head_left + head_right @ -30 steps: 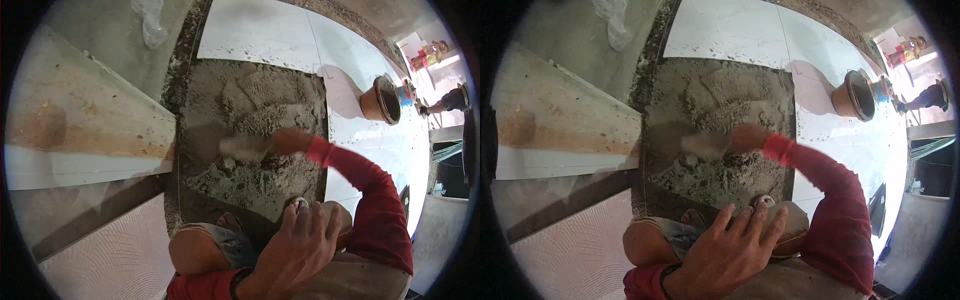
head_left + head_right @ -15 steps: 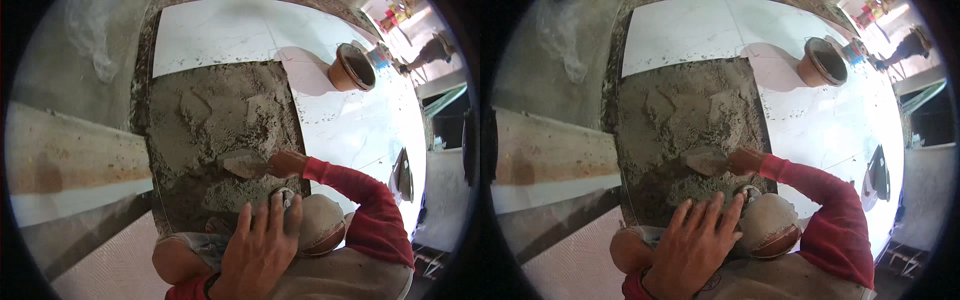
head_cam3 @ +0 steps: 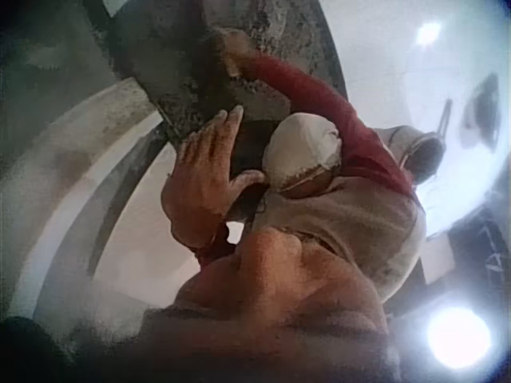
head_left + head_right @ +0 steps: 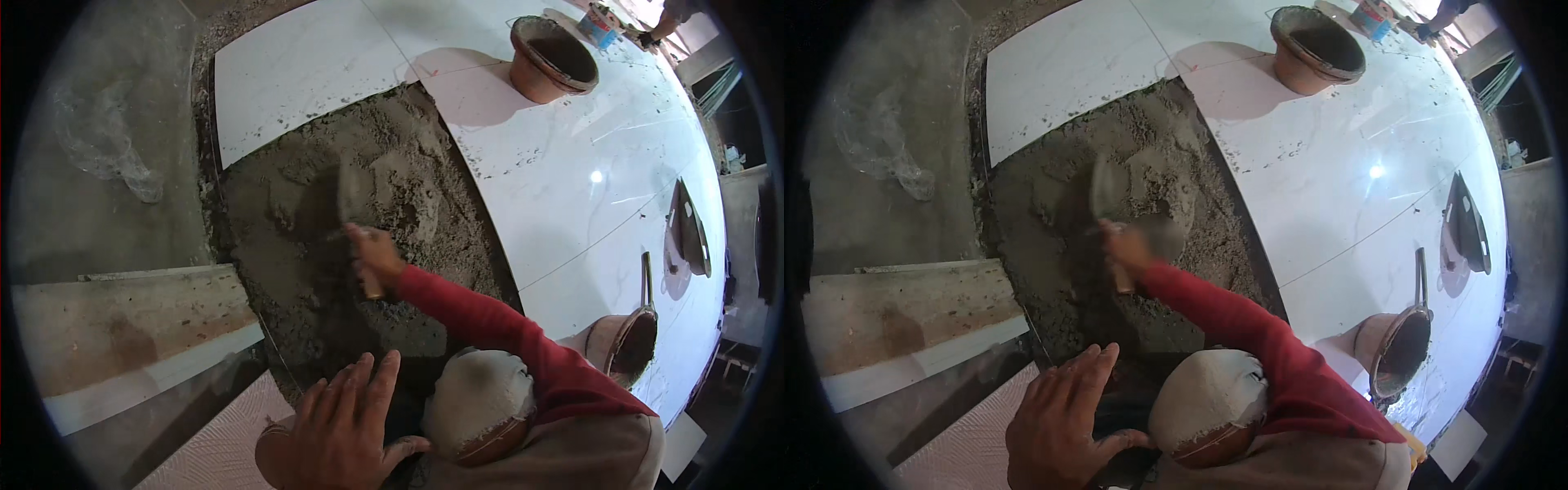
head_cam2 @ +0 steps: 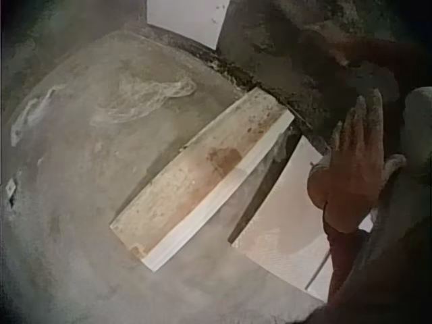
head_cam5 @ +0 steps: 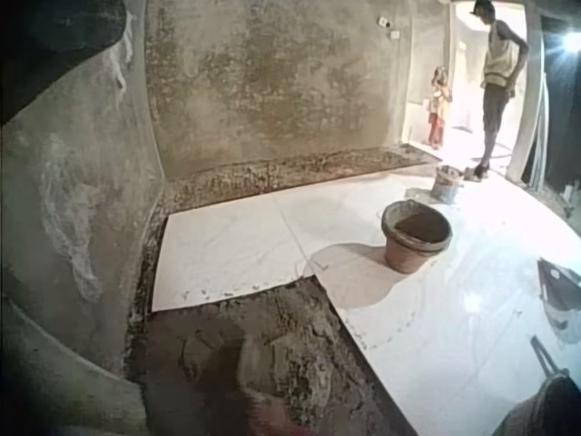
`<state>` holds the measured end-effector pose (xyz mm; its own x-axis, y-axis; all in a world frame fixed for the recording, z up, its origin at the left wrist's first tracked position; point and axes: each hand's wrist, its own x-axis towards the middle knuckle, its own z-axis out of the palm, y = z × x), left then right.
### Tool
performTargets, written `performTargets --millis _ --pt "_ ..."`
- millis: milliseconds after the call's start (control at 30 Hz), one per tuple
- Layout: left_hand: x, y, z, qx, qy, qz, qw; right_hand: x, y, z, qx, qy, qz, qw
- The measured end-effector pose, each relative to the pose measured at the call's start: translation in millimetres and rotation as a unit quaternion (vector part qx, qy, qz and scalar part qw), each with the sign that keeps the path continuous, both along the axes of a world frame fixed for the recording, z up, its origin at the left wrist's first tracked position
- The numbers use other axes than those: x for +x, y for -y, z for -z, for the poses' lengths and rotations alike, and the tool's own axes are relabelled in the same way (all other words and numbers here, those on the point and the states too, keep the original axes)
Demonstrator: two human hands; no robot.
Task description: The person mixes wet mortar in buckets using a trowel, pours water from a yellow jug, and spreads the mortar onto the floor to prepare for laying tiles.
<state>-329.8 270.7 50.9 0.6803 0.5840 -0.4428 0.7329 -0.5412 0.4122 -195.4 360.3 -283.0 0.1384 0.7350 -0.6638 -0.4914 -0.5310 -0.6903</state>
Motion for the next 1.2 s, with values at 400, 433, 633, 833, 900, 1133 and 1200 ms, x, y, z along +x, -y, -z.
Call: performTargets --millis 400,433,633,833,900,1133,1200 --pt "4.5 13.2 2.3 0.037 0.054 0.002 0.998 17.7 62.4 -34.2 0.006 -0.02 0.03 0.999" --pt "5.9 12.6 0.5 0.021 0.057 0.007 0.998 -1.8 36.8 -33.9 0.212 0.053 -0.024 0.976" --pt "8.3 8.1 -15.4 0.027 -0.005 -0.008 1.0 -96.5 -123.4 -3.5 0.111 -0.157 -0.088 0.977" --pt "8.1 9.3 -15.4 0.009 -0.043 -0.068 0.997 -44.8 -97.3 23.4 0.059 -0.114 0.093 0.987" --pt "5.3 7.9 -12.4 -0.005 -0.026 -0.062 0.998 -18.3 -62.8 19.9 0.052 -0.179 0.162 0.969" --pt "-5.1 12.2 -10.2 0.032 0.001 -0.046 0.998 43.2 58.9 -10.8 0.007 -0.114 0.163 0.98" --pt "-5.6 18.0 -11.0 0.04 0.013 -0.047 0.998 64.3 84.5 -26.1 -0.005 -0.155 0.136 0.979"
